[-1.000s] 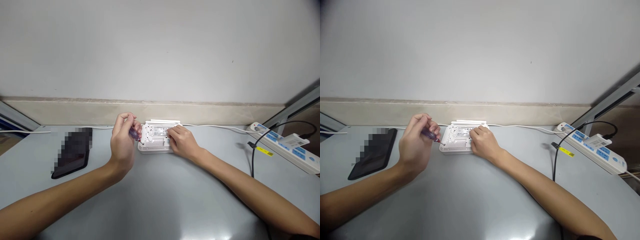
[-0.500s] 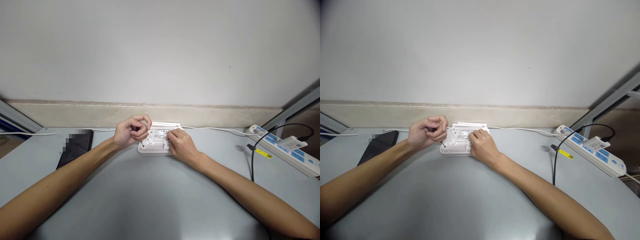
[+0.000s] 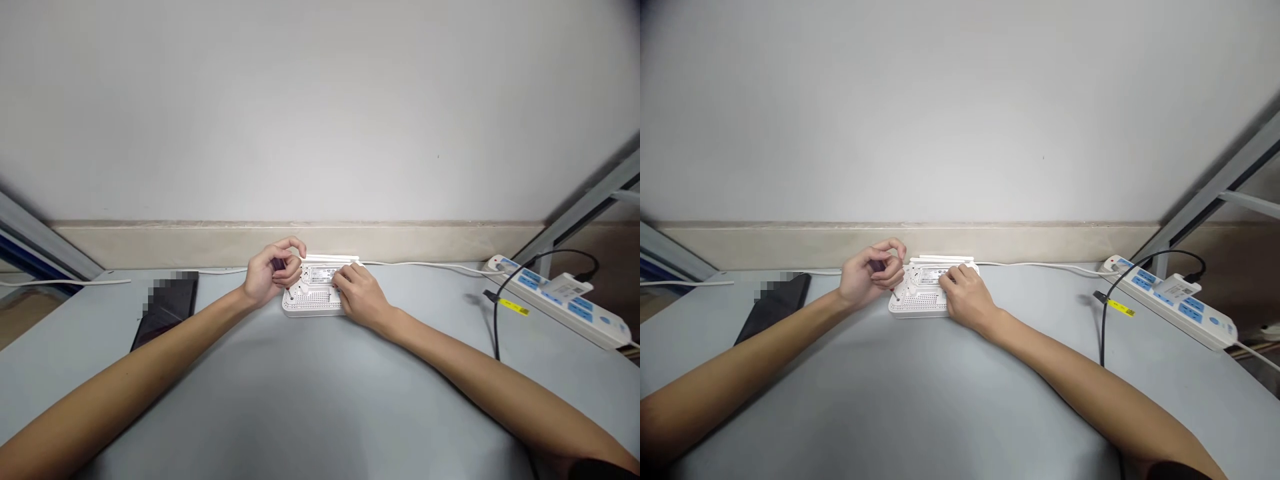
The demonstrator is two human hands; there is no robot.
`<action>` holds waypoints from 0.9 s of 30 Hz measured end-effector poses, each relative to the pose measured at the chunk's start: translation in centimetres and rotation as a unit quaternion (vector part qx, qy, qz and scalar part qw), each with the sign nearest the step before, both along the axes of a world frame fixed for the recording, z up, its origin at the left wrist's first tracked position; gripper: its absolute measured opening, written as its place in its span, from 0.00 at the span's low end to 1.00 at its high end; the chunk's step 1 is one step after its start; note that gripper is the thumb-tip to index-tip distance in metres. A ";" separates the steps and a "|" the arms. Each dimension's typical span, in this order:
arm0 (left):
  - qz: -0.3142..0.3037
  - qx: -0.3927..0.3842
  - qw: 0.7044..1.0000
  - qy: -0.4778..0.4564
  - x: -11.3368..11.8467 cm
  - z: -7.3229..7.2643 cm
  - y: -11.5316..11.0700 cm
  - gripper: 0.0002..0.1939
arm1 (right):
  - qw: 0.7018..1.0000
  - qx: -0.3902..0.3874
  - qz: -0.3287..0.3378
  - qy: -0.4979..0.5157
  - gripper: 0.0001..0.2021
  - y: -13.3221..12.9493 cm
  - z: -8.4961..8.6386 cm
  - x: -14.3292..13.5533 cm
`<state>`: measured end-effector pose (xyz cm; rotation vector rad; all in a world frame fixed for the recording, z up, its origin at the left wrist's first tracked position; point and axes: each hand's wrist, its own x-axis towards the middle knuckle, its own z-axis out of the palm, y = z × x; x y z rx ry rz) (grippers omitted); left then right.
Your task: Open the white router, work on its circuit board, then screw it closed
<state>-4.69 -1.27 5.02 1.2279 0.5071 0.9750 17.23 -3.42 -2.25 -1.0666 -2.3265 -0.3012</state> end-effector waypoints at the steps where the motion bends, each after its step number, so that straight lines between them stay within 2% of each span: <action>1: 0.007 0.005 1.000 0.000 0.1 0.0 0.0 0.08 | 1.000 -0.002 -0.003 -0.002 0.09 0.1 -0.1 0.0; 4: 0.049 0.027 0.998 -0.003 0.7 0.1 -0.2 0.06 | 1.000 -0.011 -0.009 -0.016 0.09 0.3 -0.1 0.0; 6: 0.116 0.044 0.992 -0.007 1.4 0.2 -0.4 0.05 | 1.000 -0.003 -0.012 -0.023 0.08 0.3 0.0 0.0; 8: 0.206 0.045 0.977 -0.007 2.3 0.2 -0.9 0.03 | 0.999 0.005 -0.016 -0.028 0.09 0.3 0.1 -0.1; 11: 0.296 0.054 0.953 -0.032 3.5 -0.1 -1.6 0.03 | 0.999 0.016 -0.022 -0.031 0.09 0.2 0.2 -0.1; 14: 0.365 0.055 0.927 -0.065 4.1 -0.4 -2.2 0.06 | 0.999 0.023 -0.028 -0.024 0.08 0.0 0.0 -0.2; 16: 0.386 0.051 0.917 -0.083 4.1 -0.5 -2.4 0.08 | 0.999 0.026 -0.031 -0.018 0.08 -0.1 -0.2 -0.3; 19: 0.347 0.038 0.934 -0.081 3.3 -0.2 -2.0 0.09 | 0.999 0.029 -0.035 -0.008 0.08 -0.4 -0.7 -0.3; 23: 0.171 0.008 0.985 -0.020 1.5 0.5 -0.9 0.08 | 0.999 0.031 -0.035 0.002 0.09 -0.5 -0.9 -0.3; 25: 0.107 0.002 0.994 -0.006 0.8 0.6 -0.3 0.06 | 0.999 0.032 -0.033 0.005 0.09 -0.5 -0.9 -0.3; 27: 0.070 0.005 0.997 -0.007 0.4 0.5 0.1 0.03 | 0.999 0.032 -0.032 0.007 0.09 -0.5 -0.9 -0.3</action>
